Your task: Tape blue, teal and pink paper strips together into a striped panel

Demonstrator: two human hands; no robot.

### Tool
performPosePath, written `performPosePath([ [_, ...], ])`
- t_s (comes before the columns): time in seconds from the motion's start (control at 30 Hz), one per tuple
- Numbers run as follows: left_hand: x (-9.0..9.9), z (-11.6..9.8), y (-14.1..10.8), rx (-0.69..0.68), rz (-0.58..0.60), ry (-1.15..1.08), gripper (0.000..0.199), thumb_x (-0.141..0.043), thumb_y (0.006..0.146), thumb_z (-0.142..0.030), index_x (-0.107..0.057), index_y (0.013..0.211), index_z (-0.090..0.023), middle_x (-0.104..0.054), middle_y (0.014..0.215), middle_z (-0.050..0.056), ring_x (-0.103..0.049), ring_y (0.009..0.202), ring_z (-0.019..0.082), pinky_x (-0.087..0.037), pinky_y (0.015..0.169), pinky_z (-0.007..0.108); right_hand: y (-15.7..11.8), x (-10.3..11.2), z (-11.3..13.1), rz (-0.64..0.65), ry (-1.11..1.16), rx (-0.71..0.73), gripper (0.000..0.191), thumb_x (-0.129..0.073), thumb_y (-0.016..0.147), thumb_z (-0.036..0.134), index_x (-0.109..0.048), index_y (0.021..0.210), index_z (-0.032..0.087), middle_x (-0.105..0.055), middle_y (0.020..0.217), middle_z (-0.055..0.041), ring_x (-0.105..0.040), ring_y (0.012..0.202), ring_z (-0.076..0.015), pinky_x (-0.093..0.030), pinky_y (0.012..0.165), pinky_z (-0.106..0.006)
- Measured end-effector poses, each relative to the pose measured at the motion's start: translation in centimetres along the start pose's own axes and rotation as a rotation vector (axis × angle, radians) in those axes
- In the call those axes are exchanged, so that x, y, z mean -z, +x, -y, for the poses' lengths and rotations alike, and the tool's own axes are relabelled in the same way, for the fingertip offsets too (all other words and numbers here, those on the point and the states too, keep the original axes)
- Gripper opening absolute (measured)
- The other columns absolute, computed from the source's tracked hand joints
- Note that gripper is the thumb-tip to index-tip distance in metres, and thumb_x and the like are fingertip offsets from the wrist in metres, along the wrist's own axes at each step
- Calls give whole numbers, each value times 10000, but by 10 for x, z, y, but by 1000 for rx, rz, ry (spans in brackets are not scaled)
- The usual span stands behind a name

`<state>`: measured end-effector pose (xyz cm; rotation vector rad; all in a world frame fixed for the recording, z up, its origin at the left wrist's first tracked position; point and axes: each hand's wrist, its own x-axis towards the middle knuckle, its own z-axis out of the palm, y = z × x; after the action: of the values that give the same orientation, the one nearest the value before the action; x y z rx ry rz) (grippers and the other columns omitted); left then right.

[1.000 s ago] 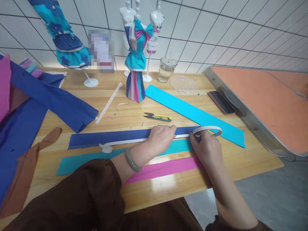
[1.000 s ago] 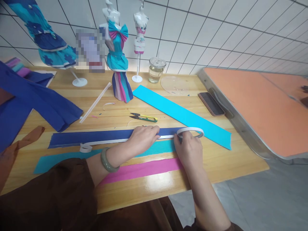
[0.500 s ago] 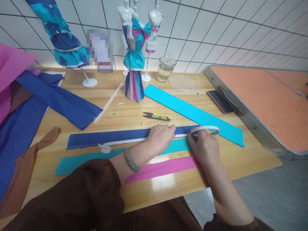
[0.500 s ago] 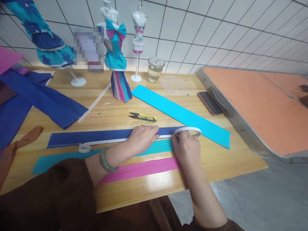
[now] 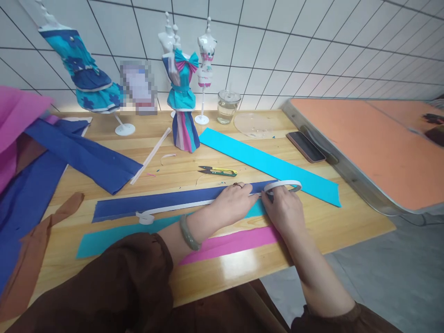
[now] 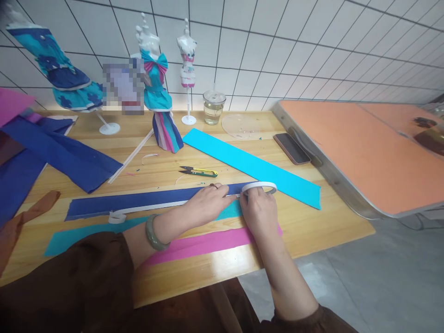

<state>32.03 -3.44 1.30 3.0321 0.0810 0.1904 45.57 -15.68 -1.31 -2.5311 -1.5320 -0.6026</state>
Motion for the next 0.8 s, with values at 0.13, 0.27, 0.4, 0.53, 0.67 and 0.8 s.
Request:
performPosePath([
  [0.13, 3, -1, 6, -1, 57, -5, 337, -342, 926, -172, -507, 1214, -233, -543, 933, 72, -544, 897, 223, -411, 717, 310, 1, 0, -1, -8, 12, 18, 133, -469, 858, 264, -541, 850, 152, -609, 758, -73, -526, 632, -202, -266, 579, -312],
  [0.27, 4, -2, 9, 7, 92, 5, 372, -347, 907, -139, -498, 1230, -249, -547, 933, 78, -552, 880, 231, -408, 704, 314, 2, 1, -6, -39, 11, 75, 109, -450, 856, 227, -525, 835, 151, -603, 740, -64, -538, 658, -206, -259, 578, -311],
  [0.4, 3, -4, 11, 12, 92, 19, 444, -362, 903, -145, -419, 1321, -287, -557, 969, 85, -555, 889, 238, -408, 717, 324, 2, 2, -15, -63, -13, 72, 109, -451, 852, 230, -503, 790, 156, -589, 711, -61, -542, 655, -203, -264, 579, -307],
  [0.53, 6, -8, 14, 33, 132, 14, 424, -363, 902, -151, -458, 1298, -268, -562, 1008, 102, -550, 898, 235, -410, 733, 323, 2, -1, -25, -63, 1, 1, 115, -471, 837, 258, -499, 785, 159, -595, 718, -65, -526, 609, -193, -277, 576, -298],
  [0.67, 4, -9, 17, 50, 133, -7, 409, -388, 895, -161, -481, 1277, -271, -565, 983, 103, -553, 847, 220, -407, 709, 314, 2, -1, -35, -8, 53, -56, 128, -473, 827, 282, -521, 814, 164, -606, 752, -74, -530, 608, -195, -283, 560, -291],
  [0.8, -4, -7, 17, 51, 79, -27, 406, -410, 885, -150, -498, 1257, -285, -557, 910, 91, -548, 781, 203, -396, 681, 307, 3, 0, -45, 45, 104, -93, 146, -471, 832, 304, -536, 845, 173, -613, 773, -67, -547, 630, -194, -294, 548, -280],
])
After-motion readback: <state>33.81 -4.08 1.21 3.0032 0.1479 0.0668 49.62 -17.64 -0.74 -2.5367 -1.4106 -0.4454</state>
